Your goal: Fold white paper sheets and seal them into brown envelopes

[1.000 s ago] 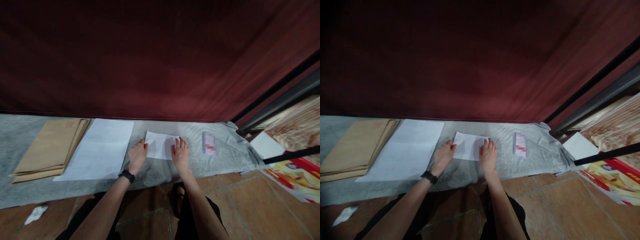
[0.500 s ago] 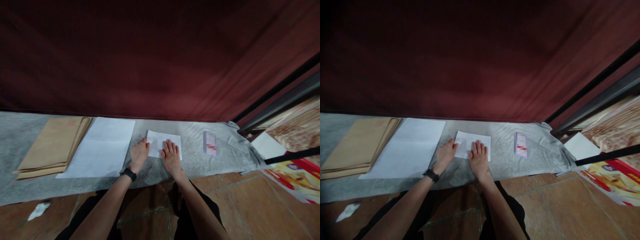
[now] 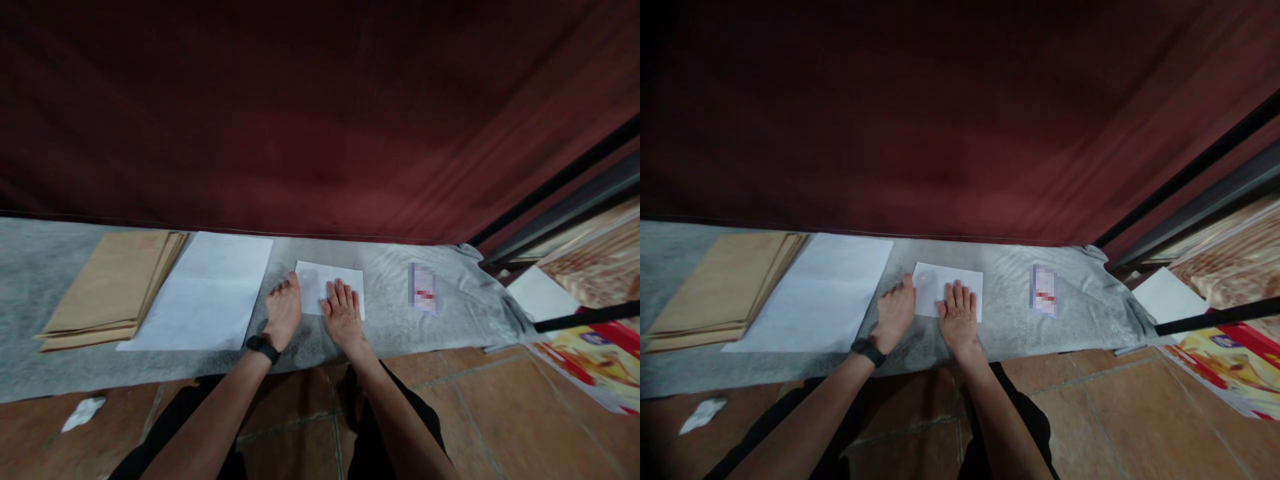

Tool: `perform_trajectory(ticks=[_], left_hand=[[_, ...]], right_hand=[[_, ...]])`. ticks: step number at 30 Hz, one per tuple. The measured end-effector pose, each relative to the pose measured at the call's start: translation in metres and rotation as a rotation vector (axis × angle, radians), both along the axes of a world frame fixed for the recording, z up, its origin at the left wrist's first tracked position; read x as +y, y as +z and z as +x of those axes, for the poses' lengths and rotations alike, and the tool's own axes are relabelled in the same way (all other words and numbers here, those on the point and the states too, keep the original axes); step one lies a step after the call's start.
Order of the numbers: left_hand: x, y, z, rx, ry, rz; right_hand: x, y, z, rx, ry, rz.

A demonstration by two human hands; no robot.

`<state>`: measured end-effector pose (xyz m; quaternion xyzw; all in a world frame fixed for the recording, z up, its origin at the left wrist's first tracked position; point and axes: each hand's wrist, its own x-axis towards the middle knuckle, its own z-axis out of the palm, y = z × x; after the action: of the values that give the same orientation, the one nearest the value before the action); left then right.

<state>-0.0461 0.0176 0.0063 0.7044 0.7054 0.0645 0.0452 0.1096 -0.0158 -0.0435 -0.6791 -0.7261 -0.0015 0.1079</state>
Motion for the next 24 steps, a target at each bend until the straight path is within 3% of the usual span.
perform_trajectory(ticks=[4,8,10,15,24], left_hand=[[-0.003,-0.004,0.007,0.011,-0.098,0.114],[-0.004,-0.021,0.024,-0.117,-0.385,0.138],[-0.004,-0.03,0.032,-0.164,-0.45,0.119],[-0.002,-0.041,0.038,-0.173,-0.409,0.114],[-0.003,-0.045,0.036,-0.12,-0.36,0.127]], right_hand=[[0.0,0.0,-0.001,0.004,-0.004,0.013],[-0.001,-0.001,-0.001,-0.008,0.009,-0.001],[-0.001,-0.001,0.0,-0.022,0.021,-0.014],[-0.001,0.0,0.003,-0.046,0.033,-0.03],[0.001,-0.003,0.02,-0.05,0.021,-0.006]])
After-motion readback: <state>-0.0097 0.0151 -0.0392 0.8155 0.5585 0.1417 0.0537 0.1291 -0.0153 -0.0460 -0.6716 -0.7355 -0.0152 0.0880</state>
